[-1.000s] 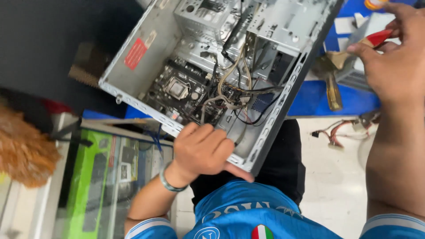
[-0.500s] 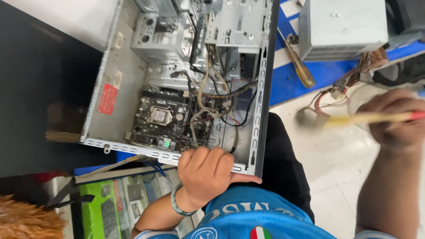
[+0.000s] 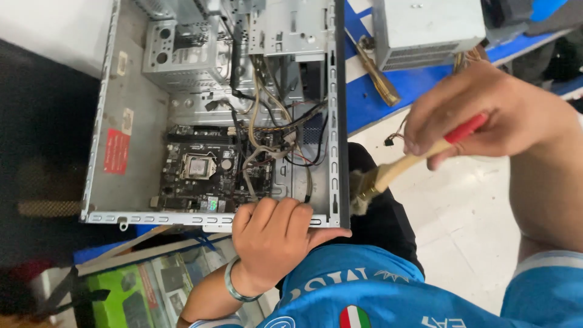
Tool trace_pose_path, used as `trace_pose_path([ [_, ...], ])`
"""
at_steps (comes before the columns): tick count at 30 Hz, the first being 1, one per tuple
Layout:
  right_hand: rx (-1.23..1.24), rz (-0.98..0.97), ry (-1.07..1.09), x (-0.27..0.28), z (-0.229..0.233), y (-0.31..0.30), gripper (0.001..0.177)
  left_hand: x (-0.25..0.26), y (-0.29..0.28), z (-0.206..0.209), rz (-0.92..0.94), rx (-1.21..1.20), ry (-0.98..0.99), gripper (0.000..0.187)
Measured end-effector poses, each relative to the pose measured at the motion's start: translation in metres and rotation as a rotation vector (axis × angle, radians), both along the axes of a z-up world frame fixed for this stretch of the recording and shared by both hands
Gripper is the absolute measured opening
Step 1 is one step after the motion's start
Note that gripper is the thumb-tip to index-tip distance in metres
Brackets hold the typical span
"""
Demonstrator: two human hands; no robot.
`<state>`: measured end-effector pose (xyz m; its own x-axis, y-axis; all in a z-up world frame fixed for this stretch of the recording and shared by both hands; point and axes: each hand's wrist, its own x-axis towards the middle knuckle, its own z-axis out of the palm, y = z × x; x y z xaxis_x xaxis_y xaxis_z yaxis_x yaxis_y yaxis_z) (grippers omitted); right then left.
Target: Disassembling a computer tower by removing screws from the drive bay, managing internal wiring, and cleaning components with a brush.
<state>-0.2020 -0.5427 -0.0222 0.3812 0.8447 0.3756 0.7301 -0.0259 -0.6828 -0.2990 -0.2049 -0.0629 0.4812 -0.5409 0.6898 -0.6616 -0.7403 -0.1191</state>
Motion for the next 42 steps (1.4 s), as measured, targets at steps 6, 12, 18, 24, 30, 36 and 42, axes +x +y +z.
trace_pose_path([
  [6,0.277,-0.085,0.088,0.013,-0.065,-0.017,0.024,0.001,-0.003,-0.004,0.025,0.042,0.006,0.065],
  [12,0.376,-0.071,0.287,0.039,-0.089,-0.017,0.021,0.001,-0.002,-0.015,0.057,0.064,0.022,0.064],
  [18,0.415,-0.267,0.25,0.09,-0.092,-0.04,0.026,0.0,-0.007,-0.014,0.063,0.036,-0.023,0.065],
  [24,0.066,-0.559,-0.029,0.075,-0.072,-0.064,0.04,-0.002,-0.005,-0.02,0.056,-0.012,-0.047,0.063],
  [30,0.546,-0.627,0.191,0.016,-0.108,-0.082,0.021,-0.004,-0.006,-0.015,0.07,-0.022,-0.062,0.065],
  [36,0.527,-0.554,0.376,0.004,-0.121,-0.038,0.019,-0.004,-0.003,-0.021,0.078,-0.048,-0.083,0.062],
  [42,0.59,-0.899,-0.175,0.045,-0.059,-0.041,0.012,-0.003,-0.004,-0.021,0.101,-0.023,-0.085,0.064],
])
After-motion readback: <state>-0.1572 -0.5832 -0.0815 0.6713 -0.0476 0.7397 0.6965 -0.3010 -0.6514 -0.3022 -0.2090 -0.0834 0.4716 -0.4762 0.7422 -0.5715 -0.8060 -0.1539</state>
